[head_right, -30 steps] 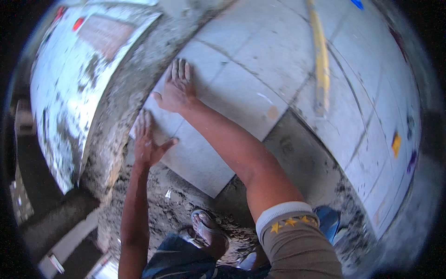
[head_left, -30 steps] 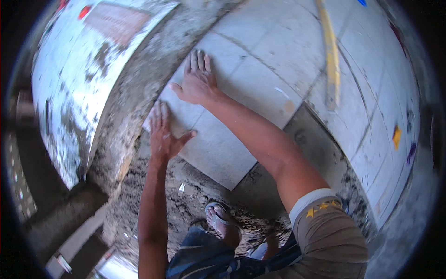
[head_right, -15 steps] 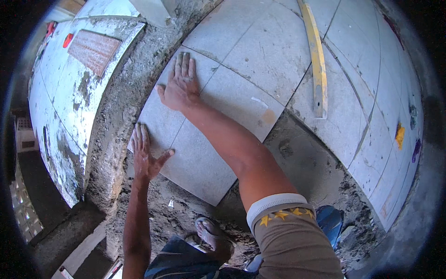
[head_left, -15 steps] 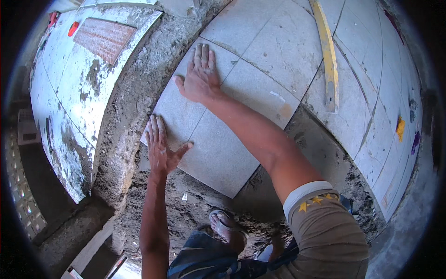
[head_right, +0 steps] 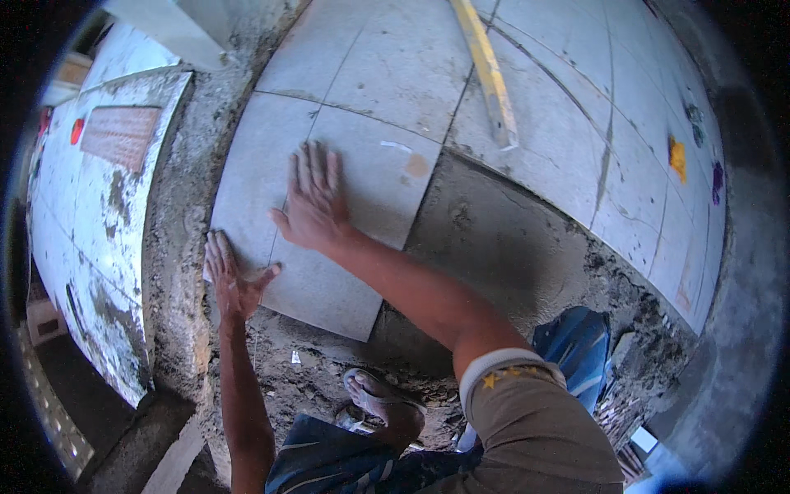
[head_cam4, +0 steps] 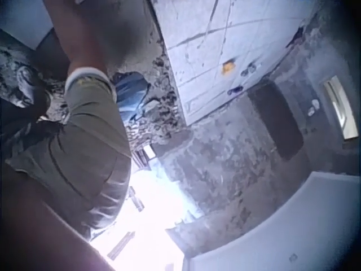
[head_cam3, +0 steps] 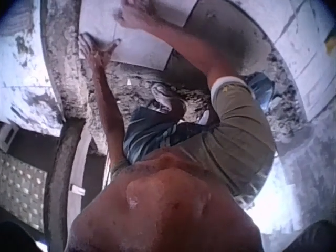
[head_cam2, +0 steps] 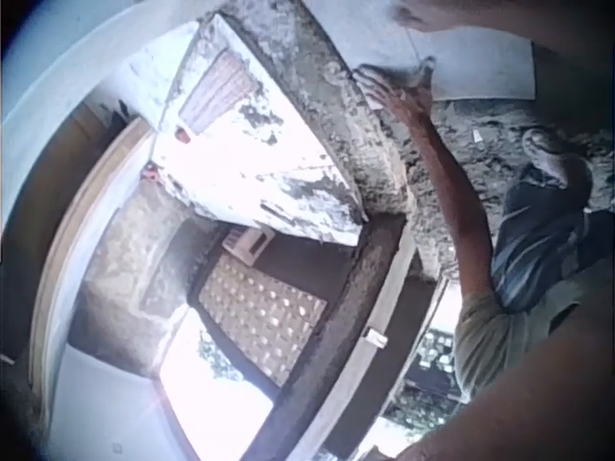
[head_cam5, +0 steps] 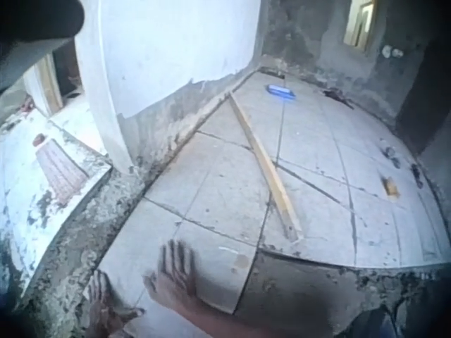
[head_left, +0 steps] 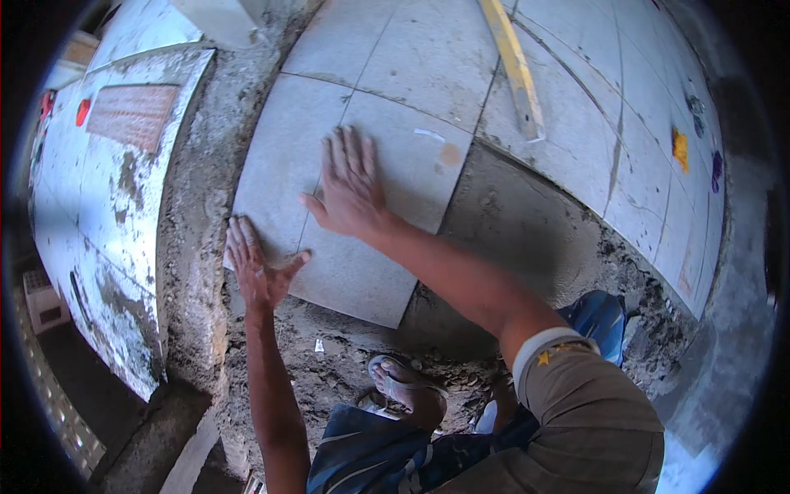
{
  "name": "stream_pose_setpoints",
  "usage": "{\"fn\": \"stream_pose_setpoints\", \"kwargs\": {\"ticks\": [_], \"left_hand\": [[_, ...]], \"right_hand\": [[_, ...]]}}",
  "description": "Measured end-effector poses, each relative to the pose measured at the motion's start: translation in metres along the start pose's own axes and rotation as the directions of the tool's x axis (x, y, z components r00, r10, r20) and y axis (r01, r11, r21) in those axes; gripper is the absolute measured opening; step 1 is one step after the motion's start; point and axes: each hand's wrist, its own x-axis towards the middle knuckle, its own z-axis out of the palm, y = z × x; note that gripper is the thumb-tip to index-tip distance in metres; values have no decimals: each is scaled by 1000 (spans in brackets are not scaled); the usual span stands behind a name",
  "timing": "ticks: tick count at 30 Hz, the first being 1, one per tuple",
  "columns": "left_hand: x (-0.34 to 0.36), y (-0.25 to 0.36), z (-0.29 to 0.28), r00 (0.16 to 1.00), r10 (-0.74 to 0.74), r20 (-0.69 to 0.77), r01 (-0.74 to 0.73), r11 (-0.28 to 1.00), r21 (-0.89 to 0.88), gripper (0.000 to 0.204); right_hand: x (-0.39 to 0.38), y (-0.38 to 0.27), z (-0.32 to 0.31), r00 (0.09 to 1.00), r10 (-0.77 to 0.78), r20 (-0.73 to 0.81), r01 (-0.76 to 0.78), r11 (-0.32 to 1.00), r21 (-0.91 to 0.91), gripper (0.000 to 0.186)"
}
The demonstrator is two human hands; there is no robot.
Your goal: Cutting tiles with an angle grinder and placing them onto a prepared wet-cement floor base.
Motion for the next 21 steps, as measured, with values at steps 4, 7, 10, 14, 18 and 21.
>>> {"fn": "stream_pose_setpoints", "kwargs": {"ticks": [4, 7, 10, 14, 18, 21], "left_hand": [[8, 9, -1, 1000, 0, 19, 0, 1000, -11, 149], [9, -6, 0, 998, 7, 57, -5, 1000, -24, 139], [8, -3, 6, 999, 5, 49, -3, 999, -42, 134], [20, 8, 4, 983, -111, 148, 123, 990, -71, 123], [40, 28, 7, 967, 234, -102, -249, 950, -186, 94], [71, 24, 0, 924, 366, -111, -376, 923, -81, 81]], "right_hand": [[-21, 18, -4, 993, 29, -111, -26, 999, 29, 99], [-26, 7, 10, 990, 18, -140, -10, 998, 64, 99], [-27, 7, 0, 996, 2, -85, 2, 999, 46, 98], [-27, 17, 6, 991, 0, -130, 10, 997, 79, 97], [-90, 15, -1, 999, 28, -26, -26, 995, 95, 93], [-111, 6, -19, 998, 68, -2, -67, 994, 87, 90]]}}
